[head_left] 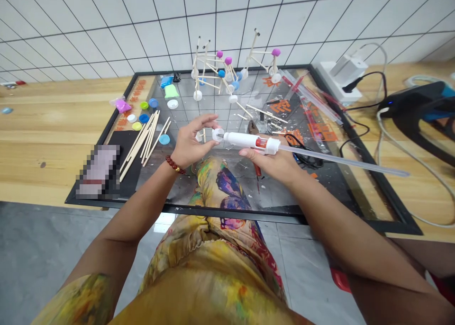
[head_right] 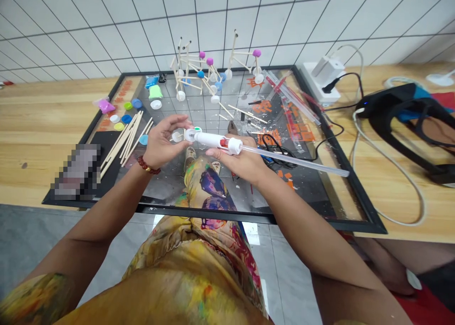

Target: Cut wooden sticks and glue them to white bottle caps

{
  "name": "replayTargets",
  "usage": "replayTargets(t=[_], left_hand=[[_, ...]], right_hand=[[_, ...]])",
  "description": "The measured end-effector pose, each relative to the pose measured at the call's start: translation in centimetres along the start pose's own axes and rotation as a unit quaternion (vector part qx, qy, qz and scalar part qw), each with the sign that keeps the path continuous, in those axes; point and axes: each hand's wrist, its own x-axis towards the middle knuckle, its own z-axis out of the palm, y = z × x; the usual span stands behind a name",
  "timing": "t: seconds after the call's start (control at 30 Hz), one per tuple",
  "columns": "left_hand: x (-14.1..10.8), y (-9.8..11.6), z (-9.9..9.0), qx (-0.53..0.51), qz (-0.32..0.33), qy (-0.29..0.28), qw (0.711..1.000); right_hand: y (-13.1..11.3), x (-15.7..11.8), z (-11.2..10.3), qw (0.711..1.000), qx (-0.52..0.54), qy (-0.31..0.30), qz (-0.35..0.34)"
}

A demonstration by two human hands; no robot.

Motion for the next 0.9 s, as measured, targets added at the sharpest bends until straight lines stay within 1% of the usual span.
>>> replayTargets(t=[0.2, 0.4, 0.63, 0.9], left_hand=[[0.24, -0.13, -0.08, 0.006, 0.001, 0.002, 1.0], [0.23, -0.55, -0.04, 0.023, 0.021, 0.002, 1.0], [0.18, -0.11, -0.15, 0.053, 0.044, -0.002, 0.998], [0.18, -0.13, -0.25, 0.057, 0.032, 0.005, 0.998]], right_hand=[[0.11, 0.22, 0.05, 1.0, -0.007, -0.009, 0.006], [0.26, 0.43, -0.02, 1.0, -0.001, -0.024, 0.002], [0.62, 0.51, 0.16, 0.999, -0.006, -0.03, 0.011], [0.35, 0.57, 0.16, 0.999, -0.021, -0.028, 0.01]])
